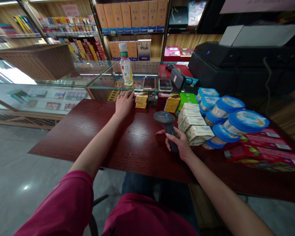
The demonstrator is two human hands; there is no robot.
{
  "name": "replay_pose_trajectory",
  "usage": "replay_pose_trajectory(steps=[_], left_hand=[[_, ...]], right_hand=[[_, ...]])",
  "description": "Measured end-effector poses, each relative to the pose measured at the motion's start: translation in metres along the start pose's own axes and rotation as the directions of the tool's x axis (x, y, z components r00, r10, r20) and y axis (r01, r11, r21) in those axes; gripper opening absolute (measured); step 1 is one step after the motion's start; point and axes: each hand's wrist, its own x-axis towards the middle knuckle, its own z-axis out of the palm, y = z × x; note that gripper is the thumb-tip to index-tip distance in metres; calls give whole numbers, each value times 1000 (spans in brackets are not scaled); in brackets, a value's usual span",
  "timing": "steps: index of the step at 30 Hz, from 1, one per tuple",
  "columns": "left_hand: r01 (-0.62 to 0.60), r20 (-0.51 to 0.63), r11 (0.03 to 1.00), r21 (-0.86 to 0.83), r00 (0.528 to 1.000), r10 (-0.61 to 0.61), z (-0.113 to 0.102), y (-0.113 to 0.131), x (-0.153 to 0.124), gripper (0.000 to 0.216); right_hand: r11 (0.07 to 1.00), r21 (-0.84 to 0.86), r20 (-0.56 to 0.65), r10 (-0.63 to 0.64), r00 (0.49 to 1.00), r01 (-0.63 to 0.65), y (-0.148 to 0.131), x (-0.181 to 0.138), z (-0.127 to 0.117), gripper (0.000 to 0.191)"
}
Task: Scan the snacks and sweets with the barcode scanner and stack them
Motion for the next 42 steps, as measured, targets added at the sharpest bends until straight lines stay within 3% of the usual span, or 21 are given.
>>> replay_pose_trajectory(steps=[3, 7, 10, 13, 16, 19, 22, 25, 28, 31, 34, 38, 40, 42], left_hand=[[-32, -23, 998, -51, 999, 31, 3, 25, -3, 55], [-250, 48, 958, -139, 965, 259, 14, 73, 9, 58], [-330, 43, 928, -170, 939, 342, 28, 103, 27, 58], [-357, 22, 916, -182, 930, 367, 38, 115, 37, 47], [-366, 15, 904, -221, 925, 379, 33, 112, 28, 39], [-253, -38, 906, -339, 966, 255, 17, 99, 4, 38], [-4, -54, 837, -548, 998, -30, 1, 77, -22, 33], [249, 151, 592, -767, 966, -211, -4, 52, -41, 38], [446, 390, 299, -844, 892, -229, 0, 35, -56, 57], [509, 467, 172, -843, 852, -236, 4, 30, -64, 61], [516, 474, 165, -840, 848, -238, 5, 32, -65, 55], [511, 468, 227, -829, 856, -218, 4, 32, -62, 50], [456, 401, 347, -819, 889, -222, 3, 27, -60, 46], [346, 274, 559, -754, 938, -211, -1, 17, -59, 37]], right_hand=[[996, -34, -95, -81, 992, 78, 5, 0, 0, 33], [984, -105, -190, -164, 968, 146, 7, -1, 3, 32], [967, -205, -193, -191, 962, 151, 5, -5, 4, 37], [945, -282, -197, -226, 954, 165, 3, -10, 4, 46], [931, -305, -202, -268, 942, 200, 4, -12, 3, 50], [928, -302, -168, -276, 946, 217, 5, -14, 1, 49], [935, -285, -67, -238, 969, 210, 6, -16, 0, 46], [946, -260, 58, -186, 981, 195, 9, -18, -1, 46], [952, -246, 106, -161, 981, 182, 11, -21, -1, 46], [966, -221, 115, -111, 987, 134, 7, -23, 2, 42], [980, -186, 115, -50, 992, 71, 1, -25, 6, 37], [983, -181, 122, -9, 992, 31, -4, -25, 10, 33], [982, -189, 121, 1, 993, 22, -4, -25, 10, 34], [980, -197, 113, -2, 994, 24, -4, -25, 9, 34]])
